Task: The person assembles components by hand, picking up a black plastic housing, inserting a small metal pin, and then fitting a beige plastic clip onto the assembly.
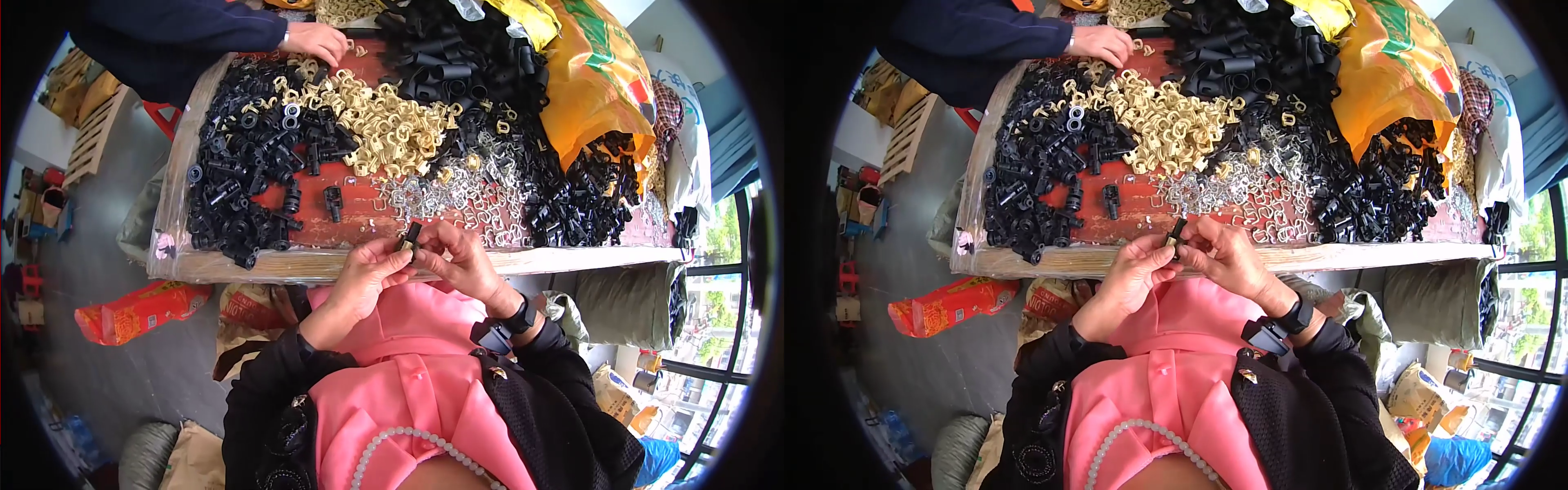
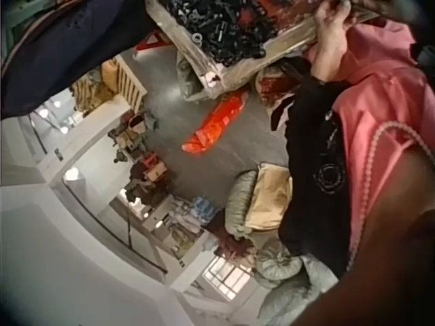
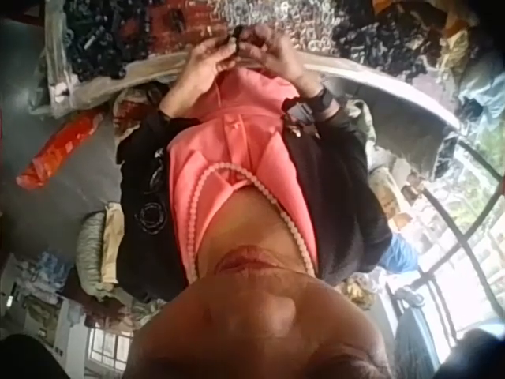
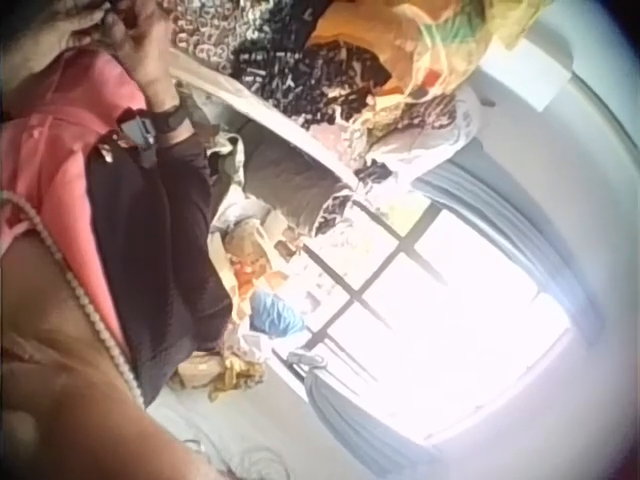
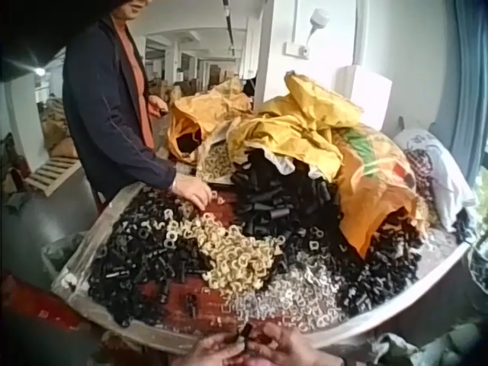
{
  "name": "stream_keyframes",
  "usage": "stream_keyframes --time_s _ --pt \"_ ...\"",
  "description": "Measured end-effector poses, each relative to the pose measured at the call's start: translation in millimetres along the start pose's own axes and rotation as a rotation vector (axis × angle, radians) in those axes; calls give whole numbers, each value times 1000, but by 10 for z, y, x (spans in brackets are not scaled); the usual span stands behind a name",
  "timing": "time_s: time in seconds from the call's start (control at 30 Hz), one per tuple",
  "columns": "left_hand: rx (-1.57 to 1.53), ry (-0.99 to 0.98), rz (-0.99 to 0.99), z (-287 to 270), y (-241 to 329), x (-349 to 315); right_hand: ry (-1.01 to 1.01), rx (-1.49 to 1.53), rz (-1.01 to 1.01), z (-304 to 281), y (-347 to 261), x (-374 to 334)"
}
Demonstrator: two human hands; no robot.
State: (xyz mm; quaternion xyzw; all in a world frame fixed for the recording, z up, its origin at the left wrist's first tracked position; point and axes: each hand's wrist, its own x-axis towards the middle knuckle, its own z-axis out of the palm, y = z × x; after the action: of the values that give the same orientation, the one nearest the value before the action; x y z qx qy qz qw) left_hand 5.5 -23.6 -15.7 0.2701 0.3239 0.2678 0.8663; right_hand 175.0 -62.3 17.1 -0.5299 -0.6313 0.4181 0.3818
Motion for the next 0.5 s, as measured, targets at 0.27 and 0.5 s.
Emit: stream_keyframes --time_s 0.27,0.5 --pt "-8 -66 -55 95 -1 -82 223 -317 -376 101 80 -95" --pt "28 -167 -51 138 -61 -187 198 -585 -480 50 -37 -250"
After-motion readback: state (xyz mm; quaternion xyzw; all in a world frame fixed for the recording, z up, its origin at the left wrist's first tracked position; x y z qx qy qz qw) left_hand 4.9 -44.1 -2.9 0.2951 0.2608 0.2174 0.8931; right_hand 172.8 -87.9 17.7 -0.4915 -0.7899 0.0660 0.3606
